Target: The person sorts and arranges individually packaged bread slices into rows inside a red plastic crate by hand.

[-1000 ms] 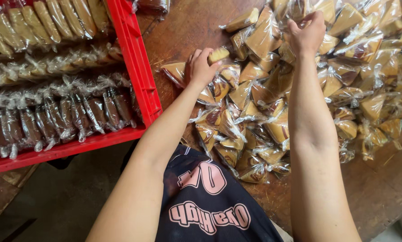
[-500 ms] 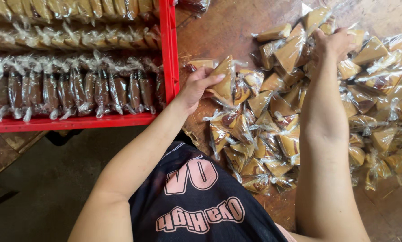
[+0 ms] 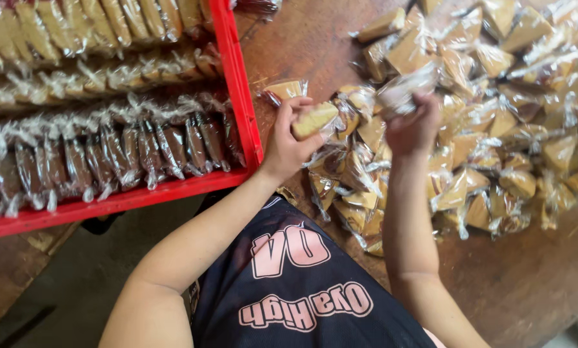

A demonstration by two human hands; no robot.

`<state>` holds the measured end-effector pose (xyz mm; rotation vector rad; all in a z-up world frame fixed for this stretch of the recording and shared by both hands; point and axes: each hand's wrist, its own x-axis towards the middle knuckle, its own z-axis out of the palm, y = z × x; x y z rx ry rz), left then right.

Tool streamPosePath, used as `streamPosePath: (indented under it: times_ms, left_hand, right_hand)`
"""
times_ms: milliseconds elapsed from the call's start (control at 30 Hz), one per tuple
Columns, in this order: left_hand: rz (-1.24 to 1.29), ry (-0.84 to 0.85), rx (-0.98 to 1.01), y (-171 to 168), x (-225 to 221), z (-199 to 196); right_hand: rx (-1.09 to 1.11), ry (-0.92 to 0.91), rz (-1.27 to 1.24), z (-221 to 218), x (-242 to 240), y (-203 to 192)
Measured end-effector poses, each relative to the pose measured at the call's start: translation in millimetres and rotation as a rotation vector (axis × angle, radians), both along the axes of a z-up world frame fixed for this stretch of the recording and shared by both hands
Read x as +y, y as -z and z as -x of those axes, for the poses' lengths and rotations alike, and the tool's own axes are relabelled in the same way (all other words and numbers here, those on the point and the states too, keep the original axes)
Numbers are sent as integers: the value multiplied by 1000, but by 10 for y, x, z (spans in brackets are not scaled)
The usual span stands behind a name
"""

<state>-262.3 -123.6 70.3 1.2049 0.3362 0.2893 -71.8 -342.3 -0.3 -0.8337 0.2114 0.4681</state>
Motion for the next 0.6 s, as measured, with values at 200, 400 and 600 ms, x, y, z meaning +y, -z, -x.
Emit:
streamPosePath:
  times_ms: [200, 400, 600]
  left_hand:
    - [-750, -58, -86, -73, -198, 226]
    - [-774, 229, -128, -34, -110, 471]
    - [-796, 466, -75, -209, 140, 708]
  right_hand:
    - [264, -114, 160, 1308, 347, -409]
    - [179, -240, 16, 1940, 507, -333]
    - [474, -405, 3, 2203, 426, -486]
